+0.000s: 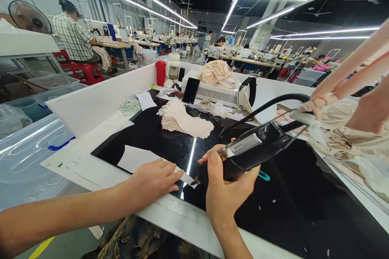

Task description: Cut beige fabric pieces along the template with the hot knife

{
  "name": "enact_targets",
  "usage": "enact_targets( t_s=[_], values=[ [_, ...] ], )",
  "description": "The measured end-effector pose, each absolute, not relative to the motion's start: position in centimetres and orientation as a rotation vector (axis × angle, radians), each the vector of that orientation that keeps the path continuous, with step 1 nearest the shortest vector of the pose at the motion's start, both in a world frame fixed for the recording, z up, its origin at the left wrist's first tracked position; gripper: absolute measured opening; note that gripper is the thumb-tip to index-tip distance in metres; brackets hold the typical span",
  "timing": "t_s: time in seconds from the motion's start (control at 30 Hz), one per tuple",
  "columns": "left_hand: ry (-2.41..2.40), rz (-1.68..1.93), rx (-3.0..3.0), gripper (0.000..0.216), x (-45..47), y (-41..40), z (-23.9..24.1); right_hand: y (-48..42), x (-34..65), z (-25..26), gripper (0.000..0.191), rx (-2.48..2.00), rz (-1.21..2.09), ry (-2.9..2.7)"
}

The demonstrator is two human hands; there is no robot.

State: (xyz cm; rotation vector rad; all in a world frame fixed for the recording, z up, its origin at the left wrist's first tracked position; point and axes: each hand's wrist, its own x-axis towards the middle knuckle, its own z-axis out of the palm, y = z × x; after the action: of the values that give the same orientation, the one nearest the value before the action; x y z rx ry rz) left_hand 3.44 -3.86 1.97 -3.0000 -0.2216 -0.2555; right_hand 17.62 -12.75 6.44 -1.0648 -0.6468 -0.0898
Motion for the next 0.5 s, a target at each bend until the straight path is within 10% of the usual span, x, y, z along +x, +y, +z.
enact_targets(
  t_s=[0.5],
  values=[
    [-0.146,-0.508,-2.88,0.062,3.1,-4.4,-0.1,-11.2,17.9,7.3,0.044,-0.96,0.022,-0.628]
  ],
)
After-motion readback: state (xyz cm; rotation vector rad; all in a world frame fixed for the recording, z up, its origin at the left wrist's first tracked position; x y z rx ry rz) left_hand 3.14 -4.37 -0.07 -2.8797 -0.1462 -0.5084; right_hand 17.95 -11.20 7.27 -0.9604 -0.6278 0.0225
